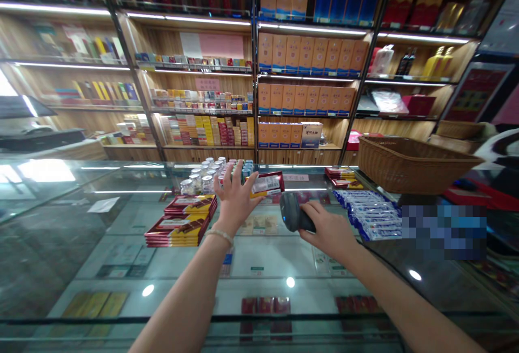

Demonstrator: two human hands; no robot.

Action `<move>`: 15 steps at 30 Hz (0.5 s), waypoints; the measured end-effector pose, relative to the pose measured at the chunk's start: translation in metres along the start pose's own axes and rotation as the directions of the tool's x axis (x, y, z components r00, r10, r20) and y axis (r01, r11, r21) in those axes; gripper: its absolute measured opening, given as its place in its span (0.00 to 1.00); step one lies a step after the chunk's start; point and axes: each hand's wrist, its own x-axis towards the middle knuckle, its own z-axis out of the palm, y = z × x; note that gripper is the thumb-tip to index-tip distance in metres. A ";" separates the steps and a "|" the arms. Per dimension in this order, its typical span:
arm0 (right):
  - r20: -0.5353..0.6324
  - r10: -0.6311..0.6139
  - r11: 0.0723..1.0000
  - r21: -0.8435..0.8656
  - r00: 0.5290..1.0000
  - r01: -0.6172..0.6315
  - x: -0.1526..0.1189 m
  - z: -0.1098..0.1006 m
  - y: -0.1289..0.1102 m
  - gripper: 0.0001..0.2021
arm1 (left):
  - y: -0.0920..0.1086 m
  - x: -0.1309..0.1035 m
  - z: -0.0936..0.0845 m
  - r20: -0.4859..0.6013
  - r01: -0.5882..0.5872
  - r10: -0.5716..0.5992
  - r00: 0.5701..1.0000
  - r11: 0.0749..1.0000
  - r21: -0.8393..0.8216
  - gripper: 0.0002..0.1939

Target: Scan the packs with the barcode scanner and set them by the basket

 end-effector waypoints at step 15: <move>-0.066 -0.075 0.997 0.023 0.995 0.076 0.000 0.025 -0.004 0.17 | 0.000 -0.001 -0.001 -0.011 -0.018 0.018 1.000 1.000 0.005 0.33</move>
